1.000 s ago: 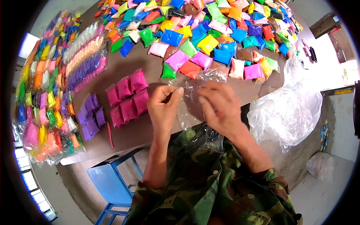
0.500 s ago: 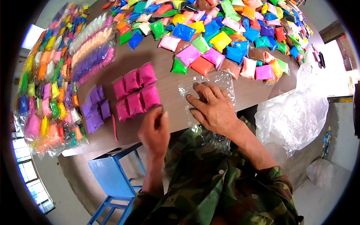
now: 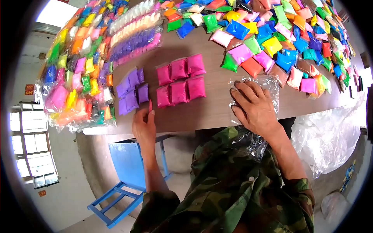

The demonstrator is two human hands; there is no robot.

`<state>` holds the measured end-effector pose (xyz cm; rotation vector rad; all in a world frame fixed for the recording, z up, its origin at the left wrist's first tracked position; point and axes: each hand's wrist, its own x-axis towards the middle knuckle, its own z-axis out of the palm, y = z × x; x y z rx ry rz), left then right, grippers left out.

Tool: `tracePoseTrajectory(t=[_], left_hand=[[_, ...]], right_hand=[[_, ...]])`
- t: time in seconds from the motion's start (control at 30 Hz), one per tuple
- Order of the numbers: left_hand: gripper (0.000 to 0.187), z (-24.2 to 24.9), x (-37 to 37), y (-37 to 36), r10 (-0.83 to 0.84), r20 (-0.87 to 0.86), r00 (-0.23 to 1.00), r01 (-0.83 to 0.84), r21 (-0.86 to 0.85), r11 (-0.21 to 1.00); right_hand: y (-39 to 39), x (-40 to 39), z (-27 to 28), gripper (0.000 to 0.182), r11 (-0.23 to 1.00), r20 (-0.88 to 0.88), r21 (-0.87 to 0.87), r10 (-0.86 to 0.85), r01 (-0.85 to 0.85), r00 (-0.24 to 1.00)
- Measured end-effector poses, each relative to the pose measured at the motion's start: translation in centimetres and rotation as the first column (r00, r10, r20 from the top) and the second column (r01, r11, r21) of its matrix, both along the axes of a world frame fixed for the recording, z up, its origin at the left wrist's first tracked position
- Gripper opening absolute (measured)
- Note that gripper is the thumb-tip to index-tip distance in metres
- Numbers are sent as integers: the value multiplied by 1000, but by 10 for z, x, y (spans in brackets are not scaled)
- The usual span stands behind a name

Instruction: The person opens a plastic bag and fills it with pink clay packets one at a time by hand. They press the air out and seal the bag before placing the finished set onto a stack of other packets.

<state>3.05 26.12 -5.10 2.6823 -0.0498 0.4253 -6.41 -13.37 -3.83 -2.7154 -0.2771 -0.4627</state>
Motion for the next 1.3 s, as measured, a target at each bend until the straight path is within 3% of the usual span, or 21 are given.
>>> tracePoseTrajectory(t=[0.13,0.23,0.47,0.53,0.6,0.67,0.7,0.77,0.83,0.9,1.0,1.03,1.3], left_hand=[[23,-2,10,14,-113,39,993,113,-20,993],[18,4,8,10,-93,-56,994,87,-108,990],[17,6,-4,10,-51,-210,976,35,-79,996],[14,4,-8,10,-88,-36,995,93,175,980],[11,9,-16,6,-100,-1,995,98,212,972],[11,18,-27,-5,-81,-74,994,70,-142,987],[5,36,-36,-26,-53,-136,989,33,-145,989],[13,46,-53,-78,-206,-57,977,166,-399,902],[23,42,-66,-125,-411,36,911,407,-244,880],[26,36,-68,-162,-642,54,765,644,-84,761],[26,5,-64,-190,-655,112,748,664,-115,739],[24,-1,-61,-194,-663,130,737,673,-52,738],[22,-2,-56,-197,-690,99,717,693,13,721]], right_hand=[[-2,-1,1,44,1000,-3,-9,13,-13,1000],[-3,-5,2,45,1000,0,11,11,-11,1000],[-9,-17,2,44,997,8,55,56,-57,998],[-10,-19,3,43,996,13,61,59,-60,998],[-11,-23,2,42,995,12,67,79,-79,997],[-11,-26,4,42,995,-5,67,77,-77,997],[-11,-27,5,41,995,-15,66,82,-81,996],[-11,-29,0,43,993,-19,69,93,-92,995],[-11,-30,-1,45,992,-13,71,108,-107,994],[-11,-32,-1,46,992,-37,65,107,-105,994],[-9,-36,-2,44,991,-5,95,97,-96,995],[-9,-38,-2,44,991,-9,95,91,-90,996],[-8,-37,-6,45,990,12,126,69,-70,998]])
